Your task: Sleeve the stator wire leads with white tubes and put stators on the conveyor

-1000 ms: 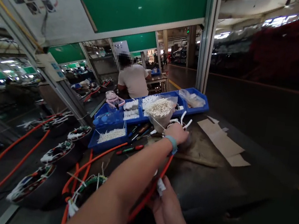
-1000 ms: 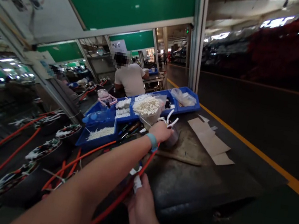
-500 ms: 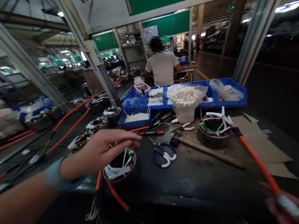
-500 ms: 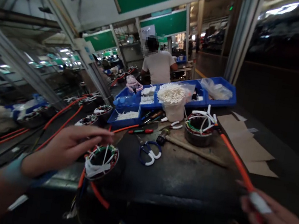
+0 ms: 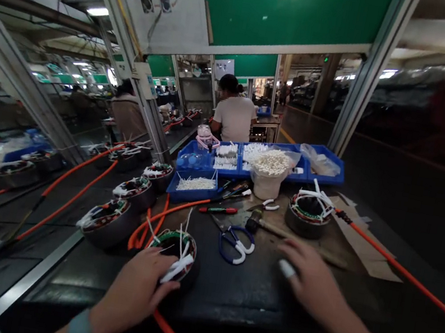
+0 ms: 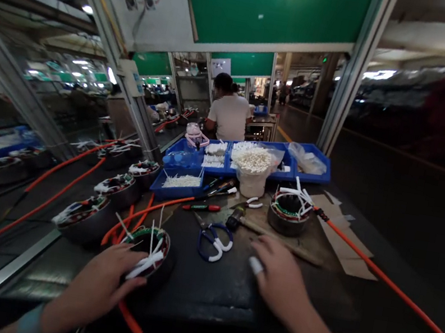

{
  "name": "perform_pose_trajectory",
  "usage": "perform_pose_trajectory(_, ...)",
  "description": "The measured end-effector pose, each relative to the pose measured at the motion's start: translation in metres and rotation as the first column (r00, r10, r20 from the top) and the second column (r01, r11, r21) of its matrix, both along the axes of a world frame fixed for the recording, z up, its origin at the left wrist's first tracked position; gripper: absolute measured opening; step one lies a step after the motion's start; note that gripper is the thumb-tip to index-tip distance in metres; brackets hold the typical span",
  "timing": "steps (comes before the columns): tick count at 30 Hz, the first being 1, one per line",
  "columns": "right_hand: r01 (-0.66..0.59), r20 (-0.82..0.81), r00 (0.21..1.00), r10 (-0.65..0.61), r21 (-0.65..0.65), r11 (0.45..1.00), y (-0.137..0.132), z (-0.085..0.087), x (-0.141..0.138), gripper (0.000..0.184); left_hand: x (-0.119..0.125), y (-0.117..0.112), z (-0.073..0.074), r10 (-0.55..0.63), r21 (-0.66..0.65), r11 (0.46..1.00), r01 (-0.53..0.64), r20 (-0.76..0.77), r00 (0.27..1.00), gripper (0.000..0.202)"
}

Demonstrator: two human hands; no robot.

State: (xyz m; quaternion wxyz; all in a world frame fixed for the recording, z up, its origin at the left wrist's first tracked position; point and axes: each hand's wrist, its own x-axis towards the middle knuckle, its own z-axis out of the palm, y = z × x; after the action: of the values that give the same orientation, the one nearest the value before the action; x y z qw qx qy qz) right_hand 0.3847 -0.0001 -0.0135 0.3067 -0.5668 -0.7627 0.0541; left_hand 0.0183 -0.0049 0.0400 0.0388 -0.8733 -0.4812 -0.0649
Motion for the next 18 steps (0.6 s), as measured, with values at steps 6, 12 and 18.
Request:
perform_pose_trajectory(6,-0.22,0.007,0.975,0.221,-0.071,0.973,0.032,0.018,-0.08,0.043,-0.024,-0.001,-0.02,-0.087,0.284,0.957,0.063,0.074,0.993,0.038)
perform_pose_trajectory(12,-0.004,-0.145,0.989,0.007,0.021,1.0,0.096,0.017,-0.067,0.028,-0.028,0.008,-0.043,-0.212,0.389,0.918,0.083,0.302,0.929,0.016)
perform_pose_trajectory(18,0.407,-0.222,0.9,-0.376,0.119,0.906,0.178,0.049,-0.033,0.039,-0.028,0.01,-0.045,-0.252,0.433,0.897,0.086,0.343,0.905,0.017)
